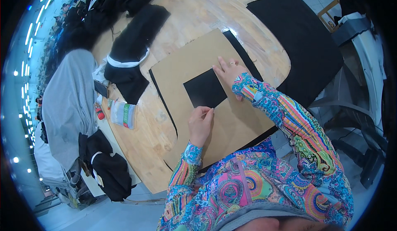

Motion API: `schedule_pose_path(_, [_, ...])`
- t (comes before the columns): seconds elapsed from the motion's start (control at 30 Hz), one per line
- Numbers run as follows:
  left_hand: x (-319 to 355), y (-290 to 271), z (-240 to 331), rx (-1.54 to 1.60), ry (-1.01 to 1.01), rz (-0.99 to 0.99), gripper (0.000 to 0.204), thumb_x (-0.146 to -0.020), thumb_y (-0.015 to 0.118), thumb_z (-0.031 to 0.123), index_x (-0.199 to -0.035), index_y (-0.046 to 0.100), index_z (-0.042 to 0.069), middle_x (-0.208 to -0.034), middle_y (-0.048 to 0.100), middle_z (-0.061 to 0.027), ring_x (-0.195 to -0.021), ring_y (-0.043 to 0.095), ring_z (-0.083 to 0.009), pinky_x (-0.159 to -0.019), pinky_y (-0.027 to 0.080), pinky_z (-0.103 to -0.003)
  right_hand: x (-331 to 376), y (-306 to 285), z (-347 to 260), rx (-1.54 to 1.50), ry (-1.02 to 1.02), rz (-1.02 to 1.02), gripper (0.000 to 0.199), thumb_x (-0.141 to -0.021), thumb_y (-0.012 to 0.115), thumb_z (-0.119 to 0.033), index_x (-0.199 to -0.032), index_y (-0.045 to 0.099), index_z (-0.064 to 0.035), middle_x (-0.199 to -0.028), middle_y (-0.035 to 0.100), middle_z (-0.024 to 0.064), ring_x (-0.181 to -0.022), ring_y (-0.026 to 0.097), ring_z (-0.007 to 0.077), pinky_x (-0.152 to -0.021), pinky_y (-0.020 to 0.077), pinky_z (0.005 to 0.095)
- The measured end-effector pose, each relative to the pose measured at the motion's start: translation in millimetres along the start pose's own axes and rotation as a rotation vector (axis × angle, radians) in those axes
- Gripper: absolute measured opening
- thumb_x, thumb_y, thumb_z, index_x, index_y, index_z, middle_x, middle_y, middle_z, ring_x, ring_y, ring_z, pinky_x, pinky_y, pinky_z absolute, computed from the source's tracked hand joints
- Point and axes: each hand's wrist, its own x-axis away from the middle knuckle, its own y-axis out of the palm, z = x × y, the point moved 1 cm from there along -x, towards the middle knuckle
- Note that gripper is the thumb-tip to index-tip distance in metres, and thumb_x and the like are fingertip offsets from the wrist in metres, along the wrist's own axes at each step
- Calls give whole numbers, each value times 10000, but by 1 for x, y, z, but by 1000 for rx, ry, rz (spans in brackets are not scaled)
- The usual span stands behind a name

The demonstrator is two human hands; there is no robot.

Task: The person uses a cardboard template to mark shapes onto black fabric. They place the template on the fabric, trace the outline with a white marking tool, and then remove the template to reveal the marked shape. This process is repeated multiple times on different sections of the fabric.

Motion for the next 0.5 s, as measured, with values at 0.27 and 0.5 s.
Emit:
schedule_pose_path(0.27, [1,-4,-1,-13,-24,8,153,-823,666,147,-848,633,-1,-800,638,-129,-732,652,-226,-671,509,-317,6,-8,-2,24,-1,-37,1272,-457,899,-163,-1477,141,-218,-1525,64,155,-1233,365,409,-766,567,457])
schedule_pose_path(0.5, [3,-6,-1,13,-66,10,164,-830,662,158,-867,637,0,-833,650,-125,-763,651,-221,-696,509,-313,5,-4,-1,7,10,-16,1358,-388,924,-177,-1478,116,-208,-1523,65,159,-1231,367,406,-777,570,432])
